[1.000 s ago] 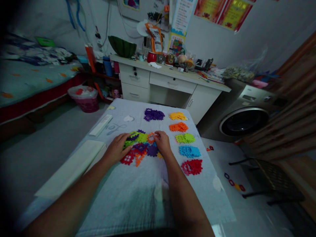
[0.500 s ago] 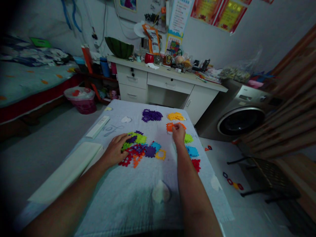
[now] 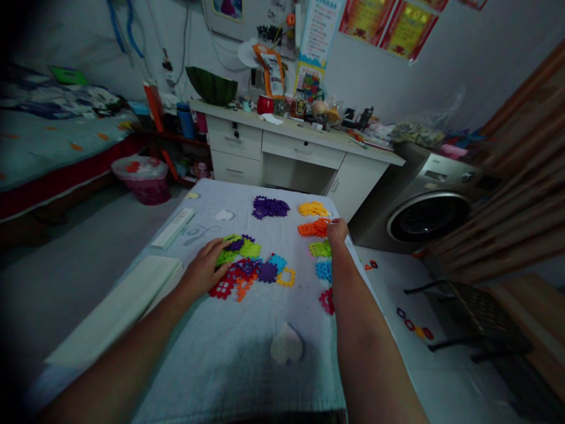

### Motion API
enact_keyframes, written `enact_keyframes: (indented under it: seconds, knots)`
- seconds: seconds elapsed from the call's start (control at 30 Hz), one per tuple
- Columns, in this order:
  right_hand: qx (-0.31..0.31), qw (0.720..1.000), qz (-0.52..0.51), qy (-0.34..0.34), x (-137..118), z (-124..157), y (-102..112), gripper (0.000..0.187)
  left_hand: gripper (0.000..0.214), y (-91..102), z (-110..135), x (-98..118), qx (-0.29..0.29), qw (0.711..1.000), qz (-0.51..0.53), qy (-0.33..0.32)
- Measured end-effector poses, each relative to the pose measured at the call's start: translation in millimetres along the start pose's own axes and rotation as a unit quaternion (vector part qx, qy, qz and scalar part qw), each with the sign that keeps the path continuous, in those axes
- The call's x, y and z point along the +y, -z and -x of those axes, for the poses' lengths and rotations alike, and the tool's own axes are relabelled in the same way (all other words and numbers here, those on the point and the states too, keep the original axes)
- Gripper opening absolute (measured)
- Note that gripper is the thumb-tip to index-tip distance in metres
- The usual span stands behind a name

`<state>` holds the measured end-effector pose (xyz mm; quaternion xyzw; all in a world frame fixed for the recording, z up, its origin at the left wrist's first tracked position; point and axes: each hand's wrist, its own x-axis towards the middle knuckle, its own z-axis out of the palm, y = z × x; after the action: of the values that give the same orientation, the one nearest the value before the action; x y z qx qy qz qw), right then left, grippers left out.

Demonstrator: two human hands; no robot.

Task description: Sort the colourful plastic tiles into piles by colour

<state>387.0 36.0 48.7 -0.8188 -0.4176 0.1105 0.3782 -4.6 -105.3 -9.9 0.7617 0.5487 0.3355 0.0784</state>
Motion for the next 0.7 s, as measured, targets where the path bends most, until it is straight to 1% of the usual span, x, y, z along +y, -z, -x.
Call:
enact_keyframes:
  seconds: [0.1, 0.17, 0.23, 0.3, 0.33, 0.37, 0.43, 0.47, 0.5, 0.57, 0.7]
  knots:
    - [0.015, 0.999, -0.002, 0.032, 1, 5, 2, 0.014, 0.051, -0.2, 0, 1, 0.008, 1.000, -0.024, 0.004]
    - [0.026, 0.996, -0.014, 0.083, -1, 14, 2, 0.015, 0.051, 1.2, 0, 3, 0.011, 0.999, -0.039, 0.004]
    - [0.023, 0.988, -0.029, 0.147, -5, 31, 1, 0.017, 0.052, 3.4, -1, 6, 0.014, 0.999, -0.052, 0.004]
    - [-0.017, 0.978, -0.038, 0.206, -10, 53, -1, 0.020, 0.054, 5.9, -1, 10, 0.016, 0.998, -0.065, 0.010]
    - [-0.054, 0.970, -0.038, 0.234, -12, 66, -2, 0.020, 0.056, 7.0, 0, 12, 0.017, 0.997, -0.074, 0.017]
    - [-0.101, 0.960, -0.036, 0.258, -14, 79, -3, 0.020, 0.058, 8.2, 0, 13, 0.017, 0.996, -0.084, 0.025]
    - [-0.209, 0.930, -0.023, 0.302, -16, 106, -3, 0.018, 0.063, 10.3, 1, 15, 0.014, 0.993, -0.105, 0.042]
    - [-0.253, 0.913, -0.015, 0.319, -16, 118, -3, 0.017, 0.065, 11.3, 1, 16, 0.010, 0.992, -0.114, 0.049]
    - [-0.284, 0.900, -0.005, 0.331, -16, 129, -3, 0.018, 0.065, 12.2, 2, 16, 0.007, 0.991, -0.121, 0.055]
    - [-0.307, 0.886, 0.019, 0.346, -15, 146, -2, 0.022, 0.064, 13.5, 3, 15, -0.002, 0.990, -0.127, 0.059]
    - [-0.306, 0.887, 0.057, 0.340, -13, 161, -2, 0.034, 0.058, 13.9, 4, 11, -0.017, 0.992, -0.116, 0.043]
